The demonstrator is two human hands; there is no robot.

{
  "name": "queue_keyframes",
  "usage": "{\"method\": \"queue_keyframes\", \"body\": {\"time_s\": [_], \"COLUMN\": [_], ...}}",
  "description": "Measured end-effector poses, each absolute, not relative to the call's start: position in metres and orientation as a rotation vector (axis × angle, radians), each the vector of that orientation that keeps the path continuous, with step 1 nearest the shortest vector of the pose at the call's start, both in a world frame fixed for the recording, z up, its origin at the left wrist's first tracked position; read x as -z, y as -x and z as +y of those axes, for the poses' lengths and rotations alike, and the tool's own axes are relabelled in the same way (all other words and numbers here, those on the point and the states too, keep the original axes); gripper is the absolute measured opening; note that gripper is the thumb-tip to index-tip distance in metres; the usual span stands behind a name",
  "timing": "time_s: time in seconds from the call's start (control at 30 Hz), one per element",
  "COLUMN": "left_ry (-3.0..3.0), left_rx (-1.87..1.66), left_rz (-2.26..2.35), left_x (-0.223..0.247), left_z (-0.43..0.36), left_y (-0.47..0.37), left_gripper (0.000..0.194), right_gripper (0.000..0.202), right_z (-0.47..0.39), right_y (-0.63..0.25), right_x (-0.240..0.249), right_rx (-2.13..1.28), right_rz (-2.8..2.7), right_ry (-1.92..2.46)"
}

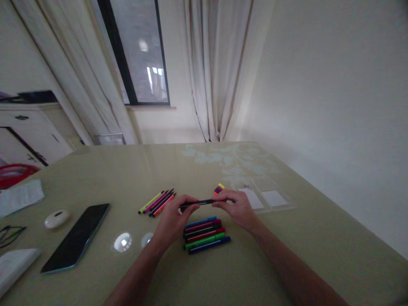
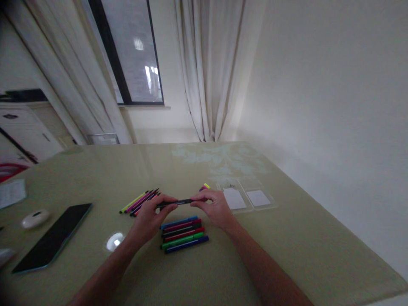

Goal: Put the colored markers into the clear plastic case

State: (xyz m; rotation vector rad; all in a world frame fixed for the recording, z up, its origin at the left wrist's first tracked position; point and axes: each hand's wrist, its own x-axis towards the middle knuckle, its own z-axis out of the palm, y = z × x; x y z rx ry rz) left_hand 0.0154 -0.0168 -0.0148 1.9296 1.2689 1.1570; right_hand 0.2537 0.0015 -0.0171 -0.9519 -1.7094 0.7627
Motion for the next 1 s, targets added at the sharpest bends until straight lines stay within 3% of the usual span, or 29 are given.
{"method": "queue_keyframes", "body": {"time_s": [0.33,0.47,0.57,0.73,1.0], "left_ry": [-1.966,-1.779,-1.811,-2.015,-2.1], "left_rx": [-1.164,-1.28,-0.952,-0.448,-0.356], "left_rz": [1.298,1.731,2.055,2.181,2.138], "left_x": [0.008,0.005,0.008,0.018,0.027], "left_z": [-0.007,0.007,0.012,0.009,0.009], "left_y": [-0.008,0.024,0.044,0.047,0.041], "left_gripper": [0.025,0.033,0.025,0.017,0.025], "right_gripper": [0.013,0.008,0.01,0.009,0.018], "right_z": [0.004,0.008,0.01,0.009,0.015], "right_y": [-0.253,-0.254,-0.257,-0.266,-0.267], "right_x": [0.019,0.023,0.025,0.023,0.026], "right_rx": [-0.78,-0.754,-0.766,-0.76,-0.419], "right_rz": [-1.75,-1.865,-1.969,-2.184,-2.18], "right_ry": [1.05,1.131,1.167,1.185,1.326]}}
